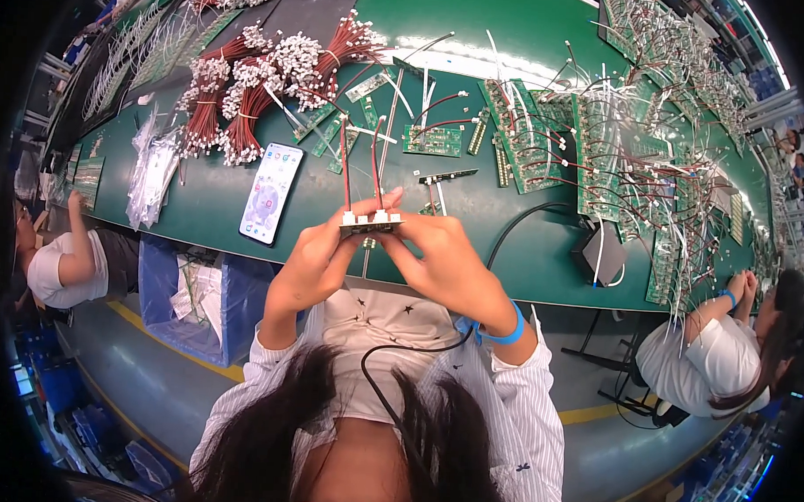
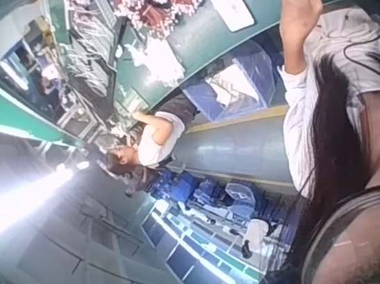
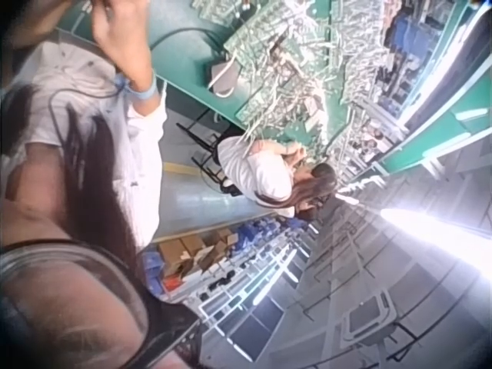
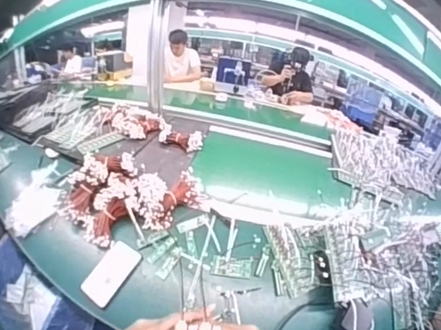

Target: The person connects wires and ribbon cables into the ports of small circuit boards by hand, assembling them at a workstation.

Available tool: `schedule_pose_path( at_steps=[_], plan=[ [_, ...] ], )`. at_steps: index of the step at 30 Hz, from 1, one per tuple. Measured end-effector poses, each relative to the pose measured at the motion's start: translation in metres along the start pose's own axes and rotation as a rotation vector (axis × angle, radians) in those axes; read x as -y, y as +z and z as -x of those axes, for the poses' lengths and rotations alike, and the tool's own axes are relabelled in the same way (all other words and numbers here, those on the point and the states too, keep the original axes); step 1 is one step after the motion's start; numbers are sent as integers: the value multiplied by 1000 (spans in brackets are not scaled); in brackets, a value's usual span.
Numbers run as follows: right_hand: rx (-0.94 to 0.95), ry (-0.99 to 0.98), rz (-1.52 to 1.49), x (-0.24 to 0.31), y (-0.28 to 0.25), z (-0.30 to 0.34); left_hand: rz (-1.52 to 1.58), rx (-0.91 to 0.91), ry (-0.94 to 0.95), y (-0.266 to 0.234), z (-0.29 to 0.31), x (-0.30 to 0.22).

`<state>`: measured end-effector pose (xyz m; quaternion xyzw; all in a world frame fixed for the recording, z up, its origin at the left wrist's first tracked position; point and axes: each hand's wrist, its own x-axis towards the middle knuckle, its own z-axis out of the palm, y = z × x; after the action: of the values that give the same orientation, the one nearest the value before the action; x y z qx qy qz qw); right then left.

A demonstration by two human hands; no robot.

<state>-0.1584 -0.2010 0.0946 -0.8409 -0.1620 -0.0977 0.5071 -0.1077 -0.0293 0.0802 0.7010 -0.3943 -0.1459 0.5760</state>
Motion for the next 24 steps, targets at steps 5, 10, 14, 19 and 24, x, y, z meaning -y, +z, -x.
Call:
schedule_pose_path(
  at_steps=[5,10,14,19,24],
  plan=[
    [-219,-17,163,-3,18,8,-13,-170,64,11,-3,7],
    [-394,-62,327,5,34,13,-46,-389,167,31,1,11],
    [-400,-153,331,-2,56,22,-133,-553,231,36,0,20],
    [-353,-163,528,-26,40,-2,-312,-670,-184,-2,-7,34],
    [-120,-130,965,-76,48,-47,-635,-575,-262,-17,-17,81]
  ],
)
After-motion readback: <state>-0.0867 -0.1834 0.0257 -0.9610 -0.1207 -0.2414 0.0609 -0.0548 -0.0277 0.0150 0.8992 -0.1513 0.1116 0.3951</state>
